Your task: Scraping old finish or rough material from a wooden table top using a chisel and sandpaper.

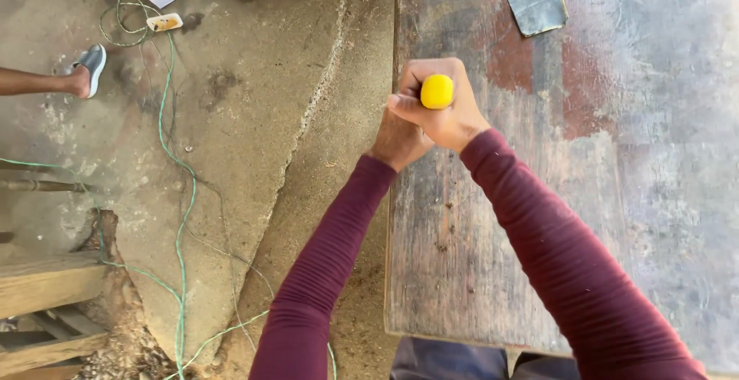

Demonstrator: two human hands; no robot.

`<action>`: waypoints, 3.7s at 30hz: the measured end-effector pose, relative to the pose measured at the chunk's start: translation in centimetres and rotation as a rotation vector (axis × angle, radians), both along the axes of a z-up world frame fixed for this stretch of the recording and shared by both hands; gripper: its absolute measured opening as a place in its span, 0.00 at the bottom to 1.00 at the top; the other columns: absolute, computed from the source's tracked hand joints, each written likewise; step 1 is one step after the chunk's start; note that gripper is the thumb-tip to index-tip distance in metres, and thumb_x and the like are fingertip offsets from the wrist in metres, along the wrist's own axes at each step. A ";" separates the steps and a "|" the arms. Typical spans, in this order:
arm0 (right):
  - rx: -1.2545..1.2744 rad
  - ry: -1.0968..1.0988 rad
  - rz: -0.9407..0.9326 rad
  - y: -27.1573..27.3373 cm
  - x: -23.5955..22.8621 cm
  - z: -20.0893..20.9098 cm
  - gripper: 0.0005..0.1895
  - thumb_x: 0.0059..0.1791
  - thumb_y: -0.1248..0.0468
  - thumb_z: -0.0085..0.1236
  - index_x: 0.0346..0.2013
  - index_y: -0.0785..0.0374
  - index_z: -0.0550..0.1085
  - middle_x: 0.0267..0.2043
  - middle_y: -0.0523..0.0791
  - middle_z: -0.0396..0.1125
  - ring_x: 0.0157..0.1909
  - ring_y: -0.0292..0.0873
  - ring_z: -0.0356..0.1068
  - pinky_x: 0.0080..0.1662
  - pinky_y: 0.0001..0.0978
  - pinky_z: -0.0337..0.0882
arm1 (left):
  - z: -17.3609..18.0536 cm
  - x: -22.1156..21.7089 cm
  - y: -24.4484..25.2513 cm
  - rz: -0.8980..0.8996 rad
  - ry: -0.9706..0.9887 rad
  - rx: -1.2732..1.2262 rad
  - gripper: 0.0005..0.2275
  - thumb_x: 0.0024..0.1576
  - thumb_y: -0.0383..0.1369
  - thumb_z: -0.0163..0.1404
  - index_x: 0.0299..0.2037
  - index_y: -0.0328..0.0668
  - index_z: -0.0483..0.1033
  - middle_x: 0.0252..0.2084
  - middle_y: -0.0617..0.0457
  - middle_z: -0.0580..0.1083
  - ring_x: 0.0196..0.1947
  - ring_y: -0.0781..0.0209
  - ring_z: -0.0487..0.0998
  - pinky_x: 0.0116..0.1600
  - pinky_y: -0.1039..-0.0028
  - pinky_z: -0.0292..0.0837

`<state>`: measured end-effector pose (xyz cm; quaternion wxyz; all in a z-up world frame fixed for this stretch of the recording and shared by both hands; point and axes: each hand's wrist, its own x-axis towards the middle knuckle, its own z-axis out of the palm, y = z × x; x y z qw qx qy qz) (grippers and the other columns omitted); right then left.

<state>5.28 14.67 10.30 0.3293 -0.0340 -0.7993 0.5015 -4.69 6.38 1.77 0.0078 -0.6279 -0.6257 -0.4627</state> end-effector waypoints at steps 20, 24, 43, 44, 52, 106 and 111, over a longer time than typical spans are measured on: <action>-0.126 0.030 0.166 -19.3 19.4 0.3 0.16 0.46 0.60 0.65 0.20 0.56 0.66 0.19 0.39 0.61 0.22 0.35 0.60 0.29 0.29 0.65 | 3.0 16.9 -20.6 -0.168 -0.005 -0.050 0.13 0.67 0.46 0.43 0.39 0.48 0.72 0.34 0.57 0.73 0.36 0.63 0.74 0.43 0.66 0.77; -0.261 0.016 0.163 -18.8 19.4 1.3 0.15 0.45 0.63 0.66 0.21 0.57 0.66 0.19 0.39 0.63 0.20 0.36 0.62 0.27 0.30 0.65 | -2.9 16.0 -20.2 -0.220 -0.092 -0.161 0.16 0.69 0.48 0.43 0.37 0.47 0.72 0.33 0.58 0.73 0.32 0.66 0.75 0.37 0.73 0.78; -0.070 -0.016 0.024 4.3 -2.8 0.7 0.15 0.48 0.67 0.67 0.23 0.63 0.68 0.24 0.38 0.62 0.29 0.32 0.61 0.34 0.28 0.66 | -3.1 -3.9 4.6 0.214 0.022 -0.272 0.17 0.50 0.20 0.54 0.51 0.31 0.71 0.45 0.37 0.77 0.45 0.40 0.78 0.48 0.55 0.75; -0.178 -0.034 0.031 4.1 -2.8 1.1 0.14 0.49 0.66 0.65 0.22 0.62 0.70 0.23 0.38 0.64 0.26 0.31 0.63 0.31 0.27 0.68 | -3.4 -4.0 4.5 0.188 0.034 -0.338 0.11 0.55 0.22 0.53 0.47 0.33 0.73 0.40 0.41 0.78 0.40 0.46 0.80 0.45 0.59 0.78; -0.382 -0.136 0.031 -0.9 2.4 2.7 0.17 0.51 0.65 0.65 0.21 0.61 0.68 0.19 0.38 0.61 0.20 0.30 0.60 0.24 0.27 0.62 | -2.5 1.9 -1.5 0.059 0.106 -0.190 0.06 0.53 0.23 0.54 0.40 0.30 0.74 0.27 0.46 0.75 0.27 0.53 0.79 0.34 0.66 0.79; -0.343 -0.177 0.005 -8.1 8.3 1.6 0.15 0.45 0.65 0.65 0.19 0.58 0.68 0.21 0.37 0.65 0.25 0.31 0.65 0.31 0.30 0.69 | -3.7 7.7 -8.3 0.111 0.071 -0.447 0.20 0.57 0.18 0.48 0.61 0.31 0.66 0.52 0.46 0.75 0.51 0.55 0.79 0.60 0.69 0.82; -0.061 -0.058 0.005 -14.5 14.3 -0.1 0.13 0.42 0.65 0.66 0.19 0.59 0.69 0.21 0.38 0.65 0.25 0.32 0.62 0.33 0.28 0.69 | -0.6 14.6 -15.4 0.023 0.109 -0.109 0.21 0.50 0.27 0.56 0.54 0.31 0.67 0.48 0.40 0.73 0.49 0.50 0.75 0.55 0.63 0.76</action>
